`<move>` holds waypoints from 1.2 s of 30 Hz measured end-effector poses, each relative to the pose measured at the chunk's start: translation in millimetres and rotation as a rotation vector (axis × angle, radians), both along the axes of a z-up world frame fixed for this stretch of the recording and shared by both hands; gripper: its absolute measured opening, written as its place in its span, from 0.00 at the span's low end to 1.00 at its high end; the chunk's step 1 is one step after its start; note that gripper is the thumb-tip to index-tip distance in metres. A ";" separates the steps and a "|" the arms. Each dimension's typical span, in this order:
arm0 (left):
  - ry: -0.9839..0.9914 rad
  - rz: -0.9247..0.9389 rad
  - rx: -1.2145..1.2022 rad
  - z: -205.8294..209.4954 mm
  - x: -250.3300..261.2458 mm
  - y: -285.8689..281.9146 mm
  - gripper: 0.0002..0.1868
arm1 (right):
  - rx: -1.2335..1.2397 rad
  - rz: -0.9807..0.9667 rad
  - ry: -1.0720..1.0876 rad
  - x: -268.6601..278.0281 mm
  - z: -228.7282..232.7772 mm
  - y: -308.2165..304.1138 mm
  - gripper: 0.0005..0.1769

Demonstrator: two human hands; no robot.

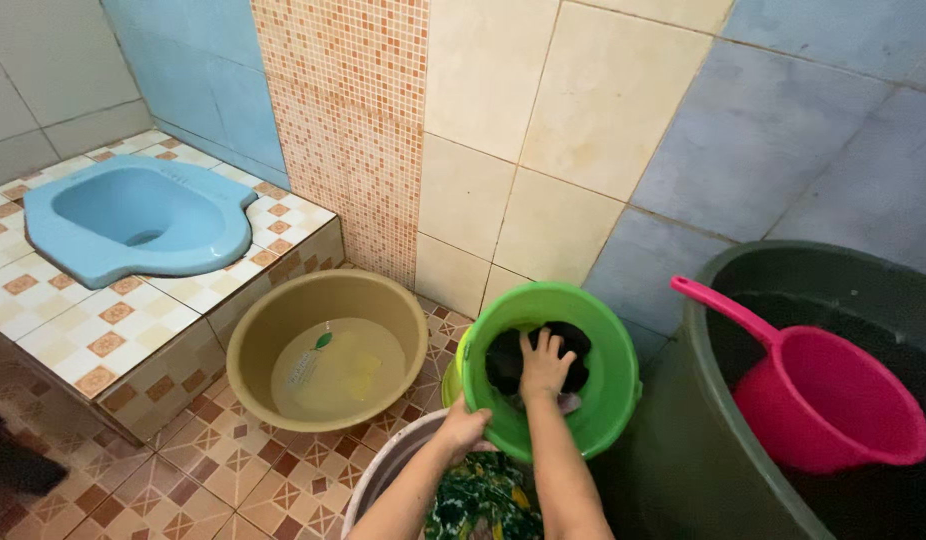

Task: The person washes clothes by hand in a bowl of water, wringing out various items and moving them between different colored plastic tubs and basins on the floor.

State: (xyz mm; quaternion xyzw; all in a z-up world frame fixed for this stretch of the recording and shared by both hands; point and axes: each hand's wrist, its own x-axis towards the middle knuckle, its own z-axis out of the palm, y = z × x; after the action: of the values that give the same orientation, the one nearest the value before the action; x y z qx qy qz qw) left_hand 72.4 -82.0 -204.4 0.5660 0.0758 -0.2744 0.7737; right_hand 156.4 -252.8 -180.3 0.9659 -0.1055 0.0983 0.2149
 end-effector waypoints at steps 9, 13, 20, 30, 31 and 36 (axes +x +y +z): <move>0.010 0.010 -0.003 40.8 0.9 -5.8 0.37 | 0.539 -0.069 0.084 17.9 -4.4 -27.2 0.27; 0.109 0.062 -0.023 53.7 8.5 -8.3 0.44 | 1.267 -0.389 -0.038 32.3 -19.8 -46.3 0.45; 0.141 0.107 -0.073 29.9 43.1 -19.7 0.40 | 1.950 -0.163 -0.595 65.4 -11.7 -53.2 0.48; 0.194 0.273 -0.231 73.0 54.4 -39.7 0.43 | 2.175 0.115 -1.191 89.7 29.5 -60.9 0.36; 0.158 0.320 -0.277 72.2 57.1 -44.7 0.42 | 2.072 0.135 -1.226 89.7 30.0 -62.3 0.36; 0.148 0.205 -0.399 49.0 61.3 -52.0 0.52 | 1.830 0.206 -1.180 93.4 31.0 -72.1 0.34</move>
State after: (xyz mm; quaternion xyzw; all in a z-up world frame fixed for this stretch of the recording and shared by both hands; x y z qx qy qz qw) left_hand 133.6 -134.0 -155.4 0.3695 0.1335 -0.2448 0.8864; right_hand 249.8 -324.8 -149.3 0.5652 -0.1435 0.4475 -0.6780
